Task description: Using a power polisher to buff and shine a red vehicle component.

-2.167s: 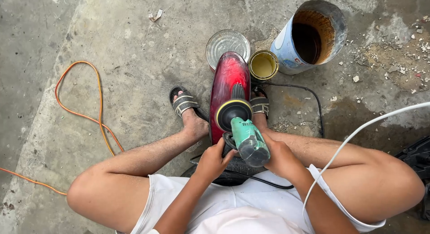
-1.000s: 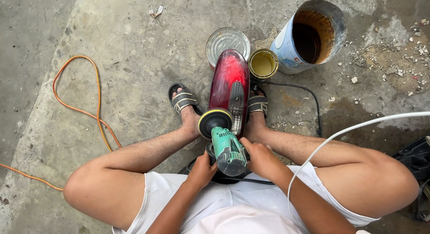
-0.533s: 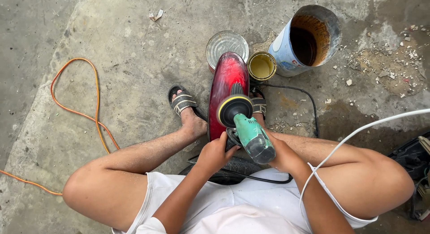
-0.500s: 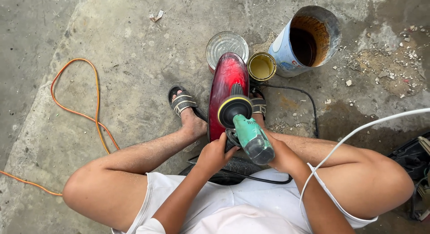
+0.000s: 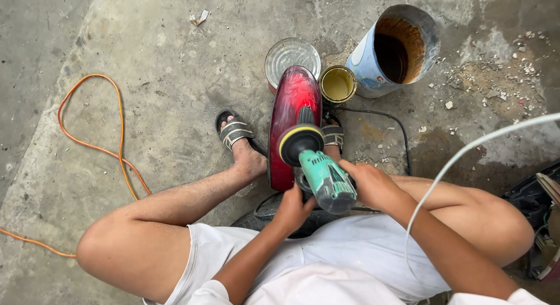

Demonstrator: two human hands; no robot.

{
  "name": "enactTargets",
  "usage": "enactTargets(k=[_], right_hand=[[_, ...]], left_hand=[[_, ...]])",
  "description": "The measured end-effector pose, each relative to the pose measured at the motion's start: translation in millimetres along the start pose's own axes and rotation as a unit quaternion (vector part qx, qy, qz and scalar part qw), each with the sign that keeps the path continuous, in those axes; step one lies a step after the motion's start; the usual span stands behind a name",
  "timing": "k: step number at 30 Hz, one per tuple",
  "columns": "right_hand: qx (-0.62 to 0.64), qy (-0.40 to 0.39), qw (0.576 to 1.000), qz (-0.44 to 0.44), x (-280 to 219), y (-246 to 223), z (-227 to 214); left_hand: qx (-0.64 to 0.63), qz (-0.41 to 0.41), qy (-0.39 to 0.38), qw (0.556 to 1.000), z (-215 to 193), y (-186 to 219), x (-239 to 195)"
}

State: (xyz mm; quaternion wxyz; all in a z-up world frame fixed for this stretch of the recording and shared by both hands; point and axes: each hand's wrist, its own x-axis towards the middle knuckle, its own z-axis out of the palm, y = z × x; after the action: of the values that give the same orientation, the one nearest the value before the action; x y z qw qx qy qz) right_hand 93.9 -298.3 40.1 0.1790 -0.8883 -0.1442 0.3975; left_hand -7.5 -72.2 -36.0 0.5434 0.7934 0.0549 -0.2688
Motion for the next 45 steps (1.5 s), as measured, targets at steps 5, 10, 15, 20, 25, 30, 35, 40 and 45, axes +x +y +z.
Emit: enactTargets(k=[5, 10, 15, 20, 25, 30, 35, 40, 45], right_hand=[[-0.014, -0.043, 0.999, -0.005, -0.5, 10.3, 25.1], [-0.035, -0.073, 0.997, -0.007, 2.8, 3.3, 30.4], [-0.023, -0.045, 0.998, 0.024, 7.3, 19.9, 29.6], [0.013, -0.060, 0.998, 0.021, -0.9, 8.6, 17.6], [0.017, -0.071, 0.997, 0.010, 4.8, 9.3, 17.4], [0.029, -0.083, 0.996, 0.001, -6.4, -7.5, -2.2], [0.009, -0.077, 0.997, -0.006, 9.1, 15.7, 20.9], [0.029, -0.076, 0.997, 0.001, -2.2, 8.5, 4.1], [0.041, 0.041, 0.991, -0.117, -6.6, 12.4, 12.9]], left_hand=[[-0.018, -0.031, -0.033, 0.999, 21.1, -12.9, -15.9], [-0.020, -0.048, -0.043, 0.998, 14.5, -8.3, -23.0], [0.045, -0.015, -0.032, 0.998, -0.6, 8.2, -7.5], [0.054, -0.016, -0.043, 0.997, 9.7, 10.7, -14.4], [0.056, -0.020, -0.045, 0.997, 2.4, 21.8, -13.8], [0.065, -0.032, -0.067, 0.995, 2.8, 25.4, -17.3], [0.028, -0.027, -0.064, 0.997, 1.3, 14.9, -16.4], [0.079, -0.027, -0.048, 0.995, 6.8, 7.7, -12.7], [0.088, -0.018, -0.022, 0.996, 11.5, -2.8, -18.3]])
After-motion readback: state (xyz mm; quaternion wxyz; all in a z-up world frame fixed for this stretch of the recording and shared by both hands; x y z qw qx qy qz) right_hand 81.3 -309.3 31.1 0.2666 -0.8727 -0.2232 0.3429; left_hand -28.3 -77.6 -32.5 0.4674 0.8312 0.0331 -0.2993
